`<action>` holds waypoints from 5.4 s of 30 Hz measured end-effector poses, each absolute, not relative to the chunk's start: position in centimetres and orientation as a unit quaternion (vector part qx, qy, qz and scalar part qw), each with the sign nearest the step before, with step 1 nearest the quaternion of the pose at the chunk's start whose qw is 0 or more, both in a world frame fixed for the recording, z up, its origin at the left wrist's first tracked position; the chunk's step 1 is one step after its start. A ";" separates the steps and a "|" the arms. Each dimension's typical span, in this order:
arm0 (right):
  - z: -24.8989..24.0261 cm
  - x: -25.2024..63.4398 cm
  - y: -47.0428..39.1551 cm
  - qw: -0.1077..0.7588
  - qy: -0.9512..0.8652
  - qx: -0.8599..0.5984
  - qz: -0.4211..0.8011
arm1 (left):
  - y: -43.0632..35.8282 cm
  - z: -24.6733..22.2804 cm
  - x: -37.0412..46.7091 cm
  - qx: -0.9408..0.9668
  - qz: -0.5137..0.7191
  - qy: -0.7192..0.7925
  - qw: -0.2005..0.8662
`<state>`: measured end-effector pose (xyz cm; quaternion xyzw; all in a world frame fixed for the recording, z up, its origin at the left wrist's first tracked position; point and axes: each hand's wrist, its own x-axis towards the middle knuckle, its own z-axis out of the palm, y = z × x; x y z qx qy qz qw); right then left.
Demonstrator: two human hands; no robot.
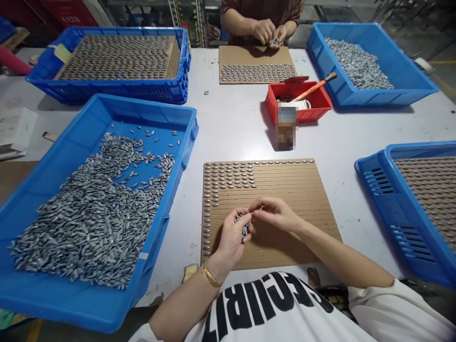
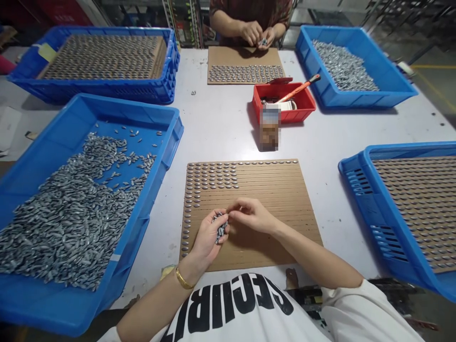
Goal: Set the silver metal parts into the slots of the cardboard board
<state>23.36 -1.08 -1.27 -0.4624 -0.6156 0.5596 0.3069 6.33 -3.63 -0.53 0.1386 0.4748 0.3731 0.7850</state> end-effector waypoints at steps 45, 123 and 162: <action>-3.2 18.9 0.5 0.329 -0.789 -0.457 0.246 | -3.9 6.9 -5.2 0.149 0.368 0.561 0.726; -5.3 16.4 1.0 0.296 -0.821 -0.467 0.145 | -0.5 2.0 -6.4 0.204 0.324 0.516 0.766; -5.7 14.6 3.6 0.161 -0.861 -0.483 0.002 | -0.8 1.9 -6.1 0.185 0.312 0.523 0.771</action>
